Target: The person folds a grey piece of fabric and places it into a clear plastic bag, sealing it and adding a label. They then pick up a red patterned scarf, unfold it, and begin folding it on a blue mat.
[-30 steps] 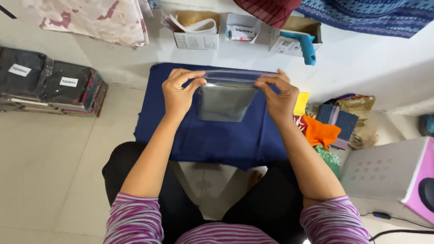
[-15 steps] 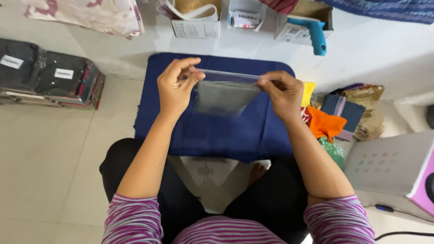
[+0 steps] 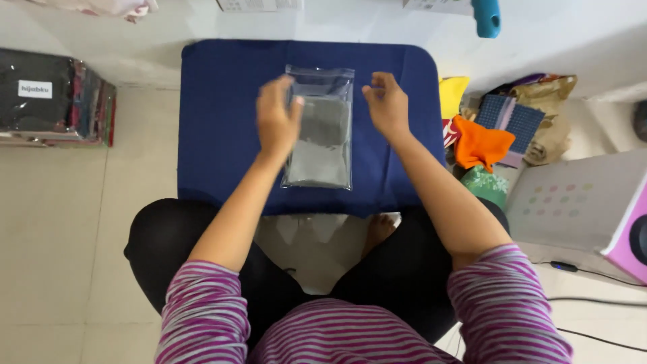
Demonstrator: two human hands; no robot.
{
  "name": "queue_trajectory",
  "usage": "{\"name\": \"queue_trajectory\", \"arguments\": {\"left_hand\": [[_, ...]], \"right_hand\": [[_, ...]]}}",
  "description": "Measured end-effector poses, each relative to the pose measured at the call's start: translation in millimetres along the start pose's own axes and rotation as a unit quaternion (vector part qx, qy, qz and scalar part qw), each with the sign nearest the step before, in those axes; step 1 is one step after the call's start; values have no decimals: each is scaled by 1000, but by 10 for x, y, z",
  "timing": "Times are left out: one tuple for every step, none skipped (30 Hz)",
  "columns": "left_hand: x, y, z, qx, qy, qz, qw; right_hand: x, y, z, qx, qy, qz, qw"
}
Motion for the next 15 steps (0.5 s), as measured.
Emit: {"name": "queue_trajectory", "arguments": {"left_hand": [[-70,-95,-8,1,-1,0,1000],[-144,-226,-68,34,64,-38,997],[-208,-357,-141,67,128,-78,986],[-328,-278,-231,67,126,-79,987],[-481,-188,-353,121,175,-83,973],[-639,-91,-474,175,224,-87,955],[-681,-53,-484,176,225,-87,954],[-724,3,-500,191,239,-68,950],[-757,64,-504,207,252,-50,944],[-793,82,-528,209,253,-50,943],[-814,109,-553,203,254,-49,944],[-832,136,-578,197,255,-49,945],[-845,134,-576,198,255,-49,945],[-857,141,-574,205,256,-41,944],[-872,134,-588,210,256,-32,943]], "right_hand": [[-148,61,-53,0,1,1,1000],[-308,216,-112,-41,10,118,992],[-471,365,-165,-82,17,234,969],[-572,342,-285,-82,16,236,968],[-705,318,-461,-162,55,252,952],[-841,283,-637,-241,94,266,929],[-893,251,-688,-240,94,265,929],[-944,218,-741,-249,96,263,927],[-989,199,-801,-257,97,263,925],[-1014,167,-807,-255,97,263,925],[-1020,116,-836,-265,120,237,927],[-1027,64,-864,-275,143,211,927],[-1027,125,-838,-274,142,212,927],[-1026,163,-829,-273,171,190,928],[-1024,188,-802,-274,199,167,926]]}}
Point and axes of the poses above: each hand's wrist, its own x-axis towards the middle knuckle, its own z-axis out of the back of the hand, y = z × x, the point moved 4 cm from there along x, towards the middle knuckle
